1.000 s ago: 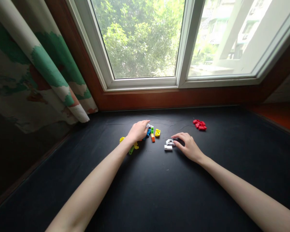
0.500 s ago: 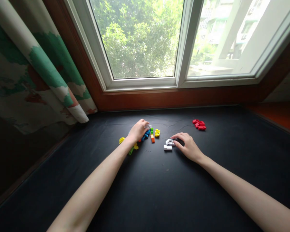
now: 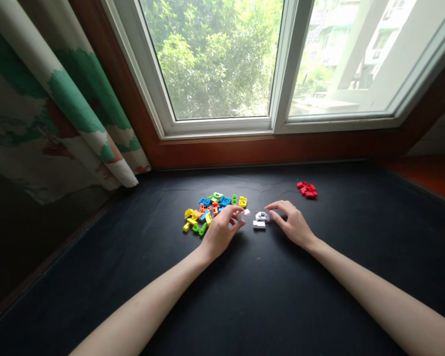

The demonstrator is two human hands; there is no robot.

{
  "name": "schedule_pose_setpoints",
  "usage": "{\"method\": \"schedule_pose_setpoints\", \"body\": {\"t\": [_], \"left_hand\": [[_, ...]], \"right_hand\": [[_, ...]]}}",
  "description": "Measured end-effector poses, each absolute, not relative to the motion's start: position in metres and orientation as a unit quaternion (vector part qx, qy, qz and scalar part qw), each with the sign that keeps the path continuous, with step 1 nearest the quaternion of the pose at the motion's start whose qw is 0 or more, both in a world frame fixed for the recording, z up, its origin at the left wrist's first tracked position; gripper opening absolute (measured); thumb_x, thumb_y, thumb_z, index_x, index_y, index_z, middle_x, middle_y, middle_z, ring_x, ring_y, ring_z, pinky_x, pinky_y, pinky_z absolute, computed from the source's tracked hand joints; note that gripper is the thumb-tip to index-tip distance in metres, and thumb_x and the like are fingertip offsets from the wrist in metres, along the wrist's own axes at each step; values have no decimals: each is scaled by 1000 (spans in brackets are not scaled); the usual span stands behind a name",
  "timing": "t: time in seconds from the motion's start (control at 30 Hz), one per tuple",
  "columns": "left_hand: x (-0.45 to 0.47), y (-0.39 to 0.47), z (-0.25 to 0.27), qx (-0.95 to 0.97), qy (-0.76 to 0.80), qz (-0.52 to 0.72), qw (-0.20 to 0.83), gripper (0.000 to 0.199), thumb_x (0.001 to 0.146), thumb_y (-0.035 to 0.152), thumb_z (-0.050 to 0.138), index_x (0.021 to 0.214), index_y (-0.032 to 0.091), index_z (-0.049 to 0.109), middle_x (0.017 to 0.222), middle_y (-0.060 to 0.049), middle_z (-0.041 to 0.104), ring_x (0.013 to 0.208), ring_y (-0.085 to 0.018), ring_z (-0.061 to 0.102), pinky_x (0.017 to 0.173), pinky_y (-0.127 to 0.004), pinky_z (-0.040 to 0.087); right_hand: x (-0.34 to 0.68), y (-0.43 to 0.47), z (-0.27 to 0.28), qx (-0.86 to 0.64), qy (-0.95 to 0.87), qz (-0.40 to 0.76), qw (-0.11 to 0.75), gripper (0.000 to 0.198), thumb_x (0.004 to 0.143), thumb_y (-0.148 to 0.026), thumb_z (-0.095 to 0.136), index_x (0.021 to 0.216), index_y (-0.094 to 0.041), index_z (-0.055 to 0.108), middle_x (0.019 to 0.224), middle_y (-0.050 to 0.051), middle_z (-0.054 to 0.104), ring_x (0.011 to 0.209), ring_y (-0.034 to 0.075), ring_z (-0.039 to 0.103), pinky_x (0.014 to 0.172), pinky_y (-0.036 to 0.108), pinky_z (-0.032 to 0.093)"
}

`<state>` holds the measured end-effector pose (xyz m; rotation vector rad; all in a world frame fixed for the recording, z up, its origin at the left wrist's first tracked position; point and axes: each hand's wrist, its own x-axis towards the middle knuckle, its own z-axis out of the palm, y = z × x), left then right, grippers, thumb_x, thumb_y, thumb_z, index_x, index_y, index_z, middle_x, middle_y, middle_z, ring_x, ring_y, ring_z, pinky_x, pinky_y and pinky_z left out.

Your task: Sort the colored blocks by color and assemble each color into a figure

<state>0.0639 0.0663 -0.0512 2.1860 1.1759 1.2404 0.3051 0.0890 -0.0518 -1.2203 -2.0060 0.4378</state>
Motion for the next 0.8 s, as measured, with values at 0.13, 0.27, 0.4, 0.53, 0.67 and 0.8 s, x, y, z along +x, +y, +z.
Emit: {"method": "schedule_pose_setpoints", "body": {"t": [0.13, 0.27, 0.4, 0.53, 0.67, 0.8], "left_hand": [[62, 59, -59, 766, 423, 431, 221, 20, 86, 18, 65, 102, 22, 54, 89, 2, 64, 77, -13, 66, 73, -26, 55], [62, 60, -59, 788, 390, 413, 239, 10, 89, 16, 58, 97, 20, 53, 91, 0, 64, 79, -13, 65, 75, -27, 55], [62, 58, -56, 824, 346, 379, 240, 12, 91, 15, 51, 102, 20, 53, 102, -4, 61, 87, -15, 63, 80, -29, 53], [62, 55, -55, 842, 343, 348, 231, 12, 93, 16, 48, 104, 20, 52, 105, -4, 61, 89, -16, 62, 82, -30, 52], [62, 57, -58, 830, 362, 345, 246, 9, 93, 18, 48, 102, 19, 51, 101, -4, 62, 82, -14, 63, 78, -29, 53], [63, 58, -57, 817, 369, 355, 265, 26, 86, 23, 64, 108, 21, 51, 101, -3, 63, 81, -15, 65, 77, -29, 54]], "right_hand": [[302, 84, -47, -447, -799, 154, 370, 22, 94, -33, 47, 95, -24, 67, 101, 7, 71, 101, 26, 59, 92, 43, 43], [297, 76, -45, -408, -821, 142, 375, 21, 95, -33, 48, 96, -24, 67, 97, 6, 72, 97, 25, 60, 91, 41, 42], [290, 66, -46, -388, -832, 141, 371, 18, 94, -36, 53, 97, -24, 66, 96, 7, 71, 97, 25, 60, 90, 40, 42], [283, 60, -48, -376, -837, 144, 371, 13, 92, -35, 58, 94, -25, 66, 95, 6, 68, 95, 24, 59, 88, 39, 43], [281, 58, -49, -359, -831, 147, 399, 8, 90, -31, 64, 90, -24, 66, 90, 5, 67, 91, 22, 59, 84, 36, 44], [283, 61, -49, -370, -819, 137, 415, 7, 87, -30, 67, 91, -24, 68, 91, 5, 65, 91, 22, 59, 83, 36, 44]]}}
